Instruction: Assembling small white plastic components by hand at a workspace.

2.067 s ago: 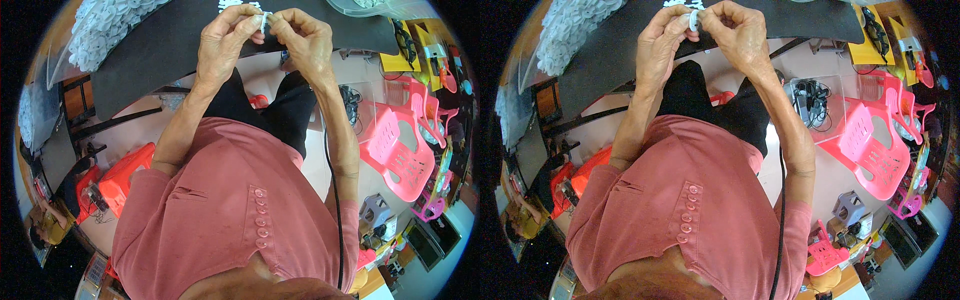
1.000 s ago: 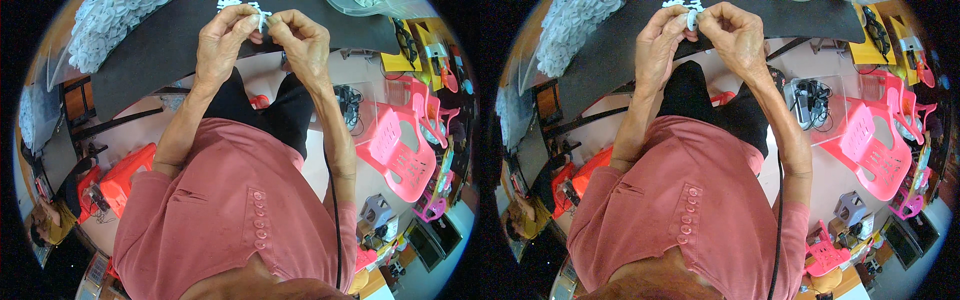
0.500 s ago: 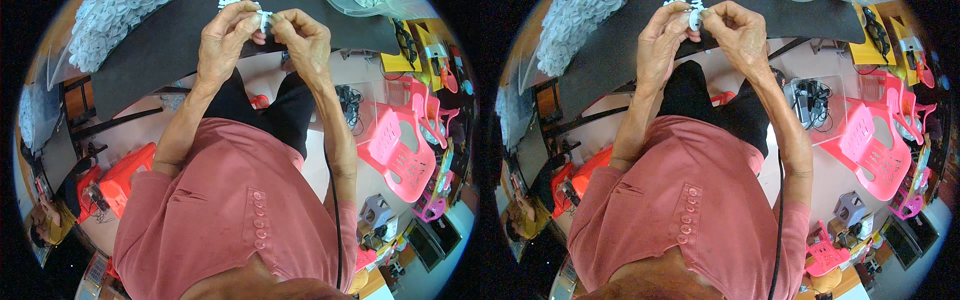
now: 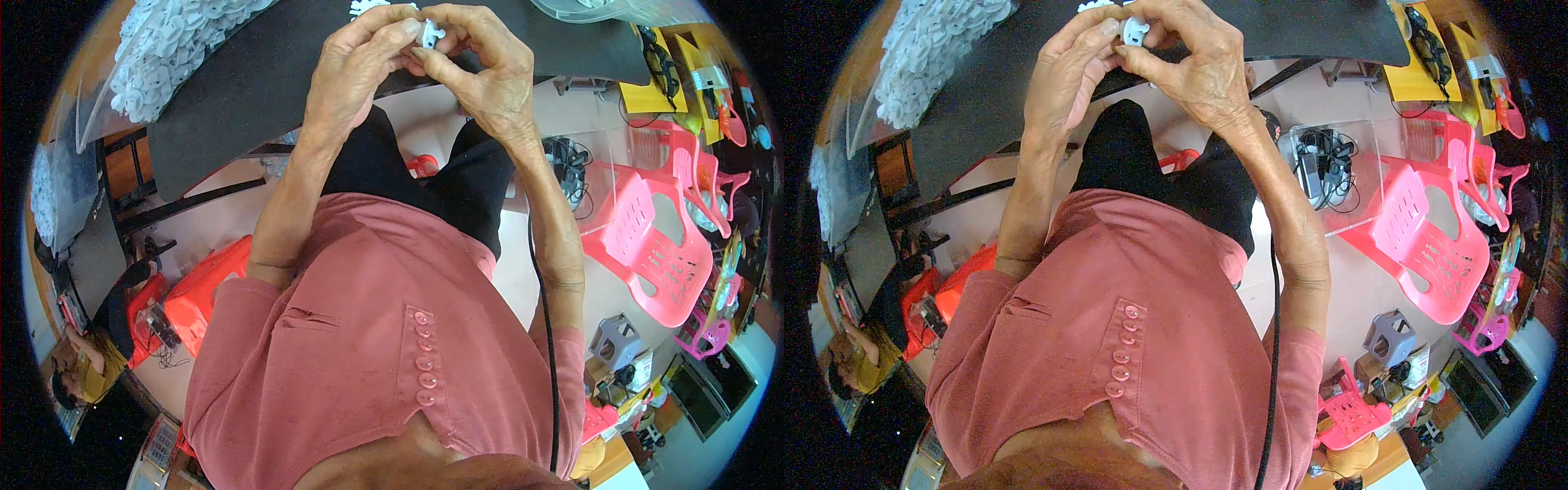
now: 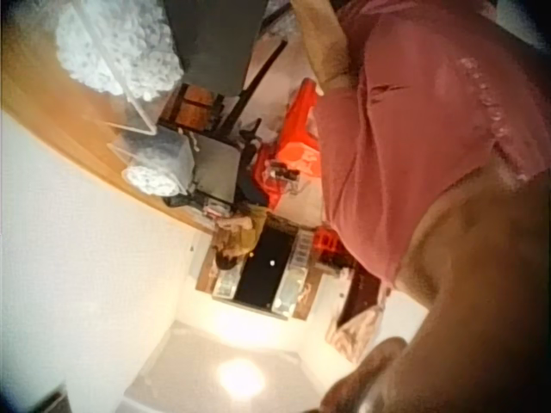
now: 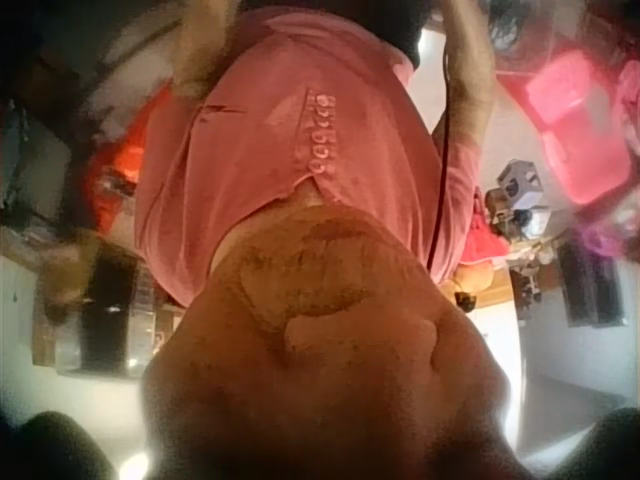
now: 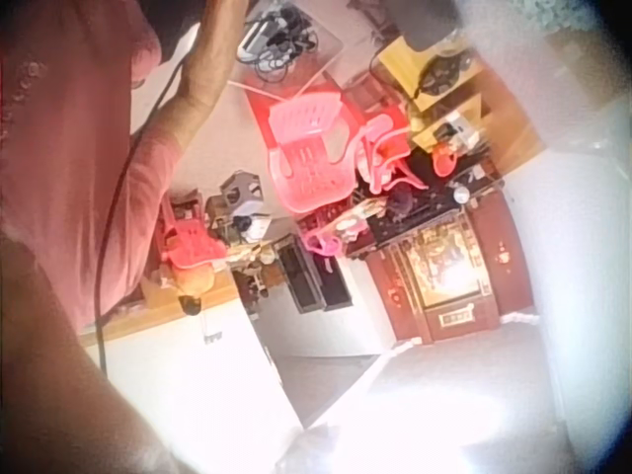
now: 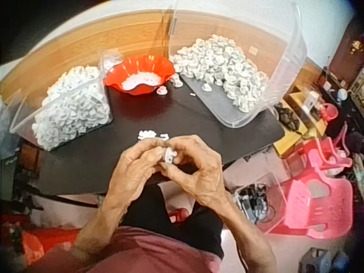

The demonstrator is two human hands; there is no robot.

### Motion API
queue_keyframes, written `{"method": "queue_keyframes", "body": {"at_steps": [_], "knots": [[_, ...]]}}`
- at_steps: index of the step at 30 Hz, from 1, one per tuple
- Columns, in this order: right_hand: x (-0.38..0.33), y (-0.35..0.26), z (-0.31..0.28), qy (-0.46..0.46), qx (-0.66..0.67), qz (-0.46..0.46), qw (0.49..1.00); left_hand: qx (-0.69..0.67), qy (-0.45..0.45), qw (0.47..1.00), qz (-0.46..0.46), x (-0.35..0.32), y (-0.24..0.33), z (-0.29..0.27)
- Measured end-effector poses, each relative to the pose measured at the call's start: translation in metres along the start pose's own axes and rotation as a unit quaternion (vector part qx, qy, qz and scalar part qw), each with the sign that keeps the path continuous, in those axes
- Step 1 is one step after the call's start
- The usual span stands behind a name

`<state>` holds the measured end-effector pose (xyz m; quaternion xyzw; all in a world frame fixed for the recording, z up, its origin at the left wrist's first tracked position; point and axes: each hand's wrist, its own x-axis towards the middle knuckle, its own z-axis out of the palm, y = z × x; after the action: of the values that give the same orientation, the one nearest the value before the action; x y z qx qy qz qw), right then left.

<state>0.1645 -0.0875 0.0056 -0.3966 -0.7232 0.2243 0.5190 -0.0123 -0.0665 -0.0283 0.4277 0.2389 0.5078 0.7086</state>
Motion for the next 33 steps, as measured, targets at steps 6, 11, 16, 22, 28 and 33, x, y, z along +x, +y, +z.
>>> {"method": "queue_keyframes", "body": {"at_steps": [6, 11, 16, 22, 28, 33], "knots": [[-0.005, 0.000, 0.003, 0.014, 0.165, 0.132, 0.977, -0.005, -0.030, 0.999, 0.034, -0.004, -0.004, 0.007], [-0.005, -0.002, 0.009, 0.057, 0.257, 0.224, 0.938, 0.119, -0.011, 0.988, 0.095, -0.009, -0.007, 0.012], [-0.011, 0.018, 0.005, 0.048, 0.096, 0.211, 0.971, 0.152, 0.016, 0.980, 0.127, -0.008, -0.014, 0.007], [-0.013, 0.010, 0.003, 0.034, 0.115, 0.276, 0.954, 0.139, -0.027, 0.985, 0.097, -0.010, -0.002, 0.010], [-0.009, -0.002, -0.001, 0.027, 0.134, 0.329, 0.934, 0.116, 0.028, 0.990, 0.076, -0.012, -0.008, 0.013], [-0.009, 0.005, -0.007, 0.023, 0.212, 0.354, 0.911, 0.089, 0.017, 0.993, 0.076, -0.003, -0.005, 0.004]]}}
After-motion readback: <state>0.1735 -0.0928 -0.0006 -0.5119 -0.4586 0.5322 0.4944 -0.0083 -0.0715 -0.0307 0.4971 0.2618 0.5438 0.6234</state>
